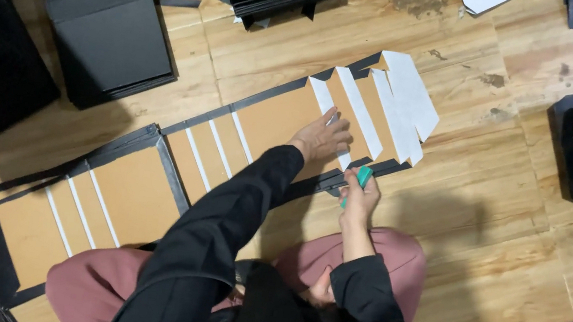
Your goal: The person sits on the floor and assembles cardboard frames by applying a green adhesive tool to the edges of black and brown cardboard pieces. They press the pieces together, fold the cardboard, and stack the completed frames.
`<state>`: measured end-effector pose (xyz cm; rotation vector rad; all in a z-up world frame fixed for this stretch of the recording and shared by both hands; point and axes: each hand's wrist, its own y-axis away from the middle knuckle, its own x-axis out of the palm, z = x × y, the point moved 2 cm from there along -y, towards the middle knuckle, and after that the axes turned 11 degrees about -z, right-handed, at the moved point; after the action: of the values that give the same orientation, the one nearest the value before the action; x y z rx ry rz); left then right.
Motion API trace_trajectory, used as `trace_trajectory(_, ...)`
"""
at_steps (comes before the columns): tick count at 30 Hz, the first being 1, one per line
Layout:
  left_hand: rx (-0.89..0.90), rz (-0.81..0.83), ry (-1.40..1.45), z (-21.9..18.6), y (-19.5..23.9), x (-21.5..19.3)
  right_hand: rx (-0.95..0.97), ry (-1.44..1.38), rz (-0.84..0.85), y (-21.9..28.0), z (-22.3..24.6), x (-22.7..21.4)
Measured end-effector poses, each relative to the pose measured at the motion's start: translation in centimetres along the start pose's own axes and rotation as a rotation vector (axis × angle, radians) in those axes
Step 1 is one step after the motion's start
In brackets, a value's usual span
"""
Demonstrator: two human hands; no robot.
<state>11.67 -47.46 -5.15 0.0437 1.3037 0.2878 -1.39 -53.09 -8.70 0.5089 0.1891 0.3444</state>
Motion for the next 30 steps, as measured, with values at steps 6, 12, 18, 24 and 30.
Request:
trace_trajectory(6,-0.019,0.075,-0.015,-0.5,-1.2,-1.0,-0.014,-0.06,-0.032,0.4,1.4,-0.4)
trace_trajectory(12,0.023,0.097,-0.068,-0.3,-2.1,-1.0,-0.027,-0.093,-0.029,0.6,2.3,0.1)
trace_trajectory(18,-0.029,0.111,-0.006,-0.9,-4.4,2.4,-0.053,-0.077,-0.042,0.4,3.0,0.3)
trace_trajectory(24,-0.06,-0.119,0.073,0.2,-0.8,1.5,-0.018,-0.15,-0.091,-2.5,0.9,-0.4)
trace_trajectory(30,-0.058,-0.123,0.064,-0.1,5.6,-1.0,0.016,-0.238,-0.018,-2.8,0.2,-0.7)
